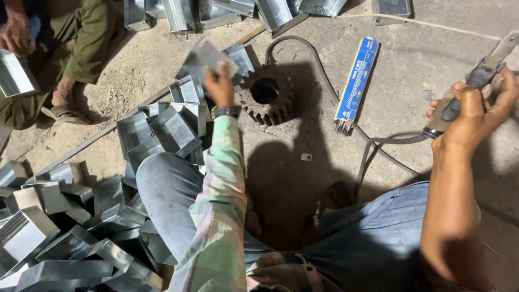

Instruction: The person is welding joints on a small metal box using a welding rod and holder. They pick up individual metal boxes, position them against a large gear on the floor, and apply the welding tool to the corners and seams.

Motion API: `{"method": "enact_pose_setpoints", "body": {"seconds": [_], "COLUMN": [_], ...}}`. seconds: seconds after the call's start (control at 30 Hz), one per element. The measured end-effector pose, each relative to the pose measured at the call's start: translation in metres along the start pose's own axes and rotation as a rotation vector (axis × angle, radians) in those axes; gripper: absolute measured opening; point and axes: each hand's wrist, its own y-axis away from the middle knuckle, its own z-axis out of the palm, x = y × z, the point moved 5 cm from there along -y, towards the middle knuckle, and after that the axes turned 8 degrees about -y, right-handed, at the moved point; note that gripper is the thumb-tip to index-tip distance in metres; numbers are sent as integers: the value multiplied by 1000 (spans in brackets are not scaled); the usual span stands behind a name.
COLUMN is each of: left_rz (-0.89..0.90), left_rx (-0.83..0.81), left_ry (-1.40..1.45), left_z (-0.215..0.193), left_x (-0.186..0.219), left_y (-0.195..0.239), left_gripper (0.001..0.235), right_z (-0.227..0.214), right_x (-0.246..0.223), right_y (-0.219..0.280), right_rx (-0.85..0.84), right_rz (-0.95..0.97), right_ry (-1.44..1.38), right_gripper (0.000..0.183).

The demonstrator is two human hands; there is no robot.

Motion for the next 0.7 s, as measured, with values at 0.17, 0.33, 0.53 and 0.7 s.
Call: {"method": "enact_pose_setpoints", "body": {"seconds": [0.17, 0.33, 0.53, 0.7], "left_rz": [87, 99, -35, 72], "left_rx": [-25, -124, -368, -92], "left_ry": [-224, 248, 35, 45], "left_z": [87, 136, 131, 42], "left_x": [-36, -68, -60, -27], "left_y": [82, 156, 151, 139], "left_gripper": [41, 22, 37, 60], "right_z": [5, 8, 27, 43], "right_x": [-1, 5, 10, 13], "right_y": [6, 10, 20, 30], "right_rx": [-63, -117, -196, -269], "right_rz": [-33, -12, 36, 13], "right_ry": [36, 85, 165, 217], "right_gripper": [61, 61, 63, 64]}}
